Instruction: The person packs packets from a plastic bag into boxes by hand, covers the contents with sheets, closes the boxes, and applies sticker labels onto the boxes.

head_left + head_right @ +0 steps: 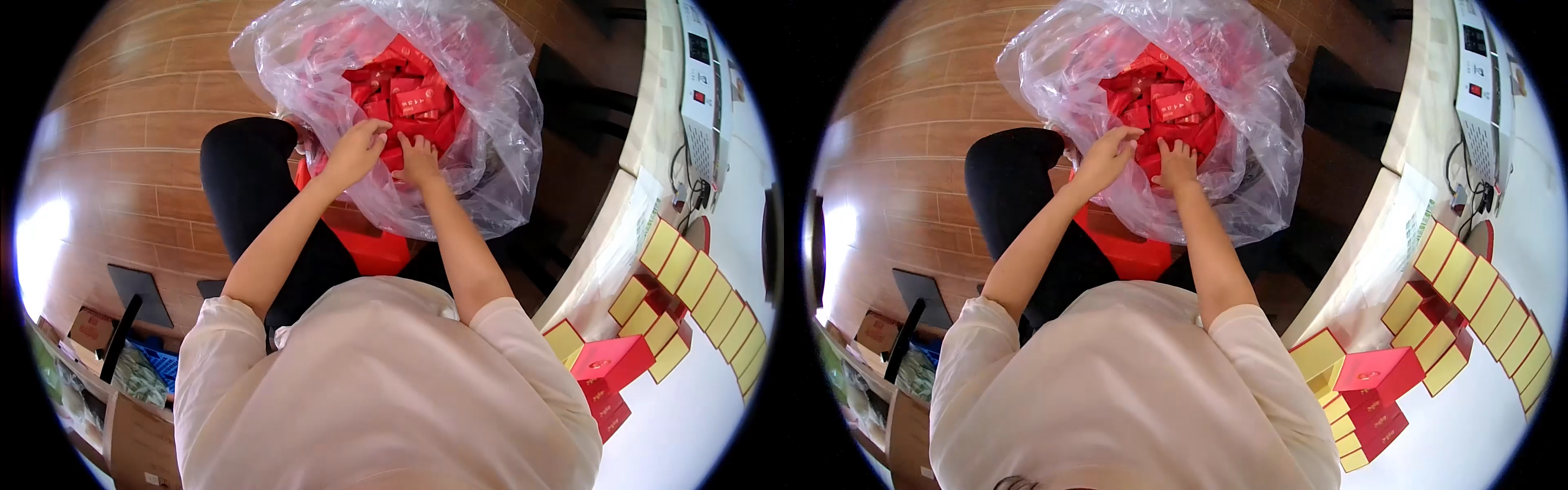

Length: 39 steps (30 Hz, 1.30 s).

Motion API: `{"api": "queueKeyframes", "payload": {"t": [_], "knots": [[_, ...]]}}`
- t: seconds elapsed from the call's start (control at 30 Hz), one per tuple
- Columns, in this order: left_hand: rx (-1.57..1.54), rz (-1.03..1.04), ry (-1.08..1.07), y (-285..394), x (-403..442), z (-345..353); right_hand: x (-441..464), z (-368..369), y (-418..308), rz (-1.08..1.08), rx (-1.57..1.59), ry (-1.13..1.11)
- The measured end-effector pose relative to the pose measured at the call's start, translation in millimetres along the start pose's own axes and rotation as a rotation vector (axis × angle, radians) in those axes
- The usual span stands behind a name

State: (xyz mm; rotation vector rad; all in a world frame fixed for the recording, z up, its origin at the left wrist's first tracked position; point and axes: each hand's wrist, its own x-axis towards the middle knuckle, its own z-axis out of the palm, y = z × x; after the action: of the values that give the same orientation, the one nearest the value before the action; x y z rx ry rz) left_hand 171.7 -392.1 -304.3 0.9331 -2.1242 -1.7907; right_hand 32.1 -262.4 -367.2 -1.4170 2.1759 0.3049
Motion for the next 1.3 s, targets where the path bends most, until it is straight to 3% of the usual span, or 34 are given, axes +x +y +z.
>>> {"api": "queueKeyframes", "payload": {"t": [0.03, 0.1, 0.17, 0.2, 0.27, 0.47, 0.57, 0.6, 0.67, 0.73, 0.77, 0.83, 0.9, 0.97, 1.0, 1.07, 1.2, 1.3], "knots": [[0.000, -0.042, 0.012, -7.3, 1.7, 2.7, 2.4, -0.6, -1.8, 0.033, 0.037, -0.189], [0.003, -0.091, 0.014, -22.0, -0.1, 4.1, 1.6, 0.1, -5.1, 0.006, 0.056, -0.256], [0.595, -0.117, -0.088, -35.9, -10.8, -0.1, 2.6, 0.1, -7.4, -0.032, 0.067, -0.317], [0.593, -0.125, -0.091, -38.1, -13.8, -2.3, 2.6, 1.0, -8.2, -0.020, 0.083, -0.316], [0.715, -0.330, -0.276, -40.8, -19.6, -6.3, 2.7, 1.4, -11.3, -0.011, 0.098, -0.320], [0.645, -0.278, -0.086, -42.6, -16.9, -11.8, 3.1, 26.5, -9.7, -0.126, 0.006, -0.410], [0.601, -0.219, -0.018, -49.4, -15.5, -8.2, -4.0, 18.0, 6.4, -0.046, 0.222, -0.295], [0.596, -0.216, -0.012, -47.6, -15.3, -8.8, -5.9, 12.9, 15.2, 0.027, 0.348, -0.159], [0.462, -0.229, 0.012, -40.1, -14.1, -7.8, -16.9, -19.2, 29.2, 0.219, 0.624, 0.016], [0.369, -0.170, 0.040, -40.0, -12.7, -5.2, -29.4, -42.3, 45.5, 0.490, 1.400, -0.008], [0.286, -0.119, 0.067, -38.7, -11.6, -3.4, -36.5, -54.5, 53.1, 0.488, 1.390, 0.007], [0.247, -0.151, 0.050, -20.4, -9.0, -8.5, -54.5, -78.3, 61.4, 0.396, 1.901, 0.077], [0.214, -0.186, 0.039, -16.0, -7.0, -8.8, -69.9, -91.3, 62.3, 0.304, 2.066, 0.120], [-0.147, -0.210, 0.009, -31.4, -5.2, -2.7, -85.7, -96.3, 65.0, 0.214, 2.353, 0.133], [-0.148, -0.204, 0.014, -19.7, -8.8, -6.1, -92.3, -95.7, 64.4, 0.205, 2.350, 0.134], [-0.603, -0.315, -0.151, 22.8, -25.8, -17.8, -106.4, -93.4, 61.8, 0.023, 2.573, 0.005], [-0.698, -0.235, -0.297, 51.1, -52.3, -17.6, -124.6, -94.4, 39.1, -0.089, 2.627, 0.029], [-1.038, -0.226, -0.233, 49.8, -70.8, 6.0, -129.6, -101.1, 19.4, -0.172, 2.756, -0.040]]}}
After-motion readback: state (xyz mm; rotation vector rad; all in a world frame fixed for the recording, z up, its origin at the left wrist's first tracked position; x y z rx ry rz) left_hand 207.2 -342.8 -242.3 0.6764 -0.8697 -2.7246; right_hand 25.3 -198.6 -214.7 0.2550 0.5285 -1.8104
